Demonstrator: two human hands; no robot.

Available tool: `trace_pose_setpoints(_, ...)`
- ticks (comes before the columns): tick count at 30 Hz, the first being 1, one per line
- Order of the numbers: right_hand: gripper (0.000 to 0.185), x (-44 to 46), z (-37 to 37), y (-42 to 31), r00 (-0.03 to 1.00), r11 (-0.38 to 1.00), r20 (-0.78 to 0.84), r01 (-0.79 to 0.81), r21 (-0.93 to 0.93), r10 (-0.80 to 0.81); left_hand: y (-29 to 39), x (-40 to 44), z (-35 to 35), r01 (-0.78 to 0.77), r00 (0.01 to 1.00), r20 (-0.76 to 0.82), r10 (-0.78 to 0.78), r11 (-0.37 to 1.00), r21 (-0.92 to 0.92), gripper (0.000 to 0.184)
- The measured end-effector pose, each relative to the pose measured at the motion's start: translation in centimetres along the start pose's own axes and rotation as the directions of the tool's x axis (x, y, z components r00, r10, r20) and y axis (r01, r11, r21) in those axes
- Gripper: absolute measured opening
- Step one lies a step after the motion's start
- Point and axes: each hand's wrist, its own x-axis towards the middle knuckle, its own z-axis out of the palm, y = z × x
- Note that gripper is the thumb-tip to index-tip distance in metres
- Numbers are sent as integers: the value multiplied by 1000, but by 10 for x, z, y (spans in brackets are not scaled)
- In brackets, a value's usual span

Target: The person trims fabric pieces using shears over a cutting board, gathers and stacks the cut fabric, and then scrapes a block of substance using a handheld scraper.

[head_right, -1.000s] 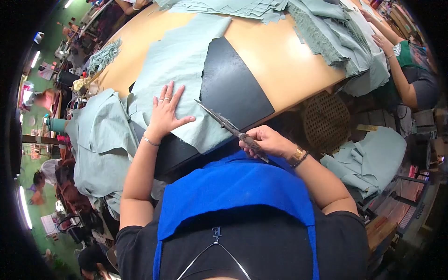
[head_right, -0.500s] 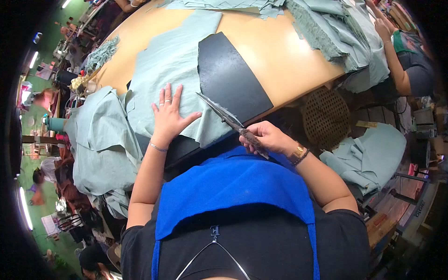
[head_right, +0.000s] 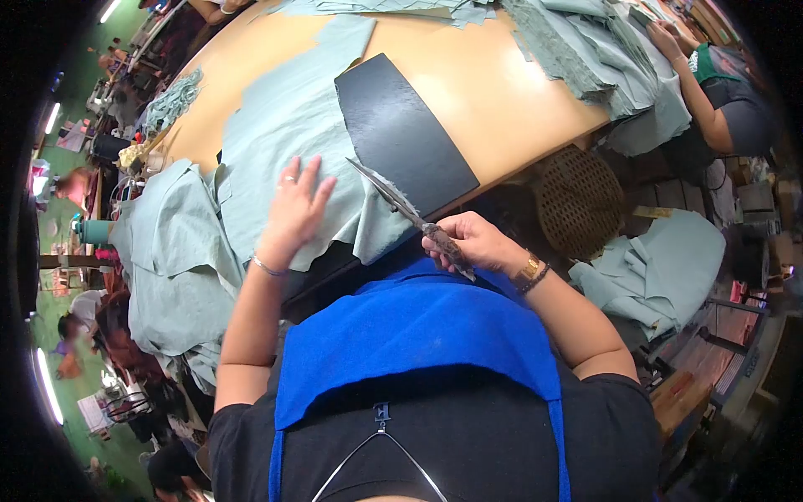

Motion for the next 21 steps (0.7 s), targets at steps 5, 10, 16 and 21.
trace_pose_setpoints(5, 19, 4, 1, -4, 1000, 1000, 1, 12, -24, -12, -7, 23, -34, -283, 957, 65, 283, 861, 422, 95)
trace_pose_setpoints(10, 23, 14, 7, -12, 999, 999, -35, -20, 28, 21, -17, 24, -15, -298, 950, 22, 312, 880, 369, 100)
trace_pose_setpoints(16, 24, 4, 9, -5, 998, 1000, -59, 1, -9, -2, -14, 16, -5, -222, 967, -42, 250, 916, 335, 102)
trace_pose_setpoints(21, 23, 7, 12, -9, 998, 1000, -70, -1, 26, 3, 1, 6, 1, -212, 968, -57, 244, 918, 335, 103)
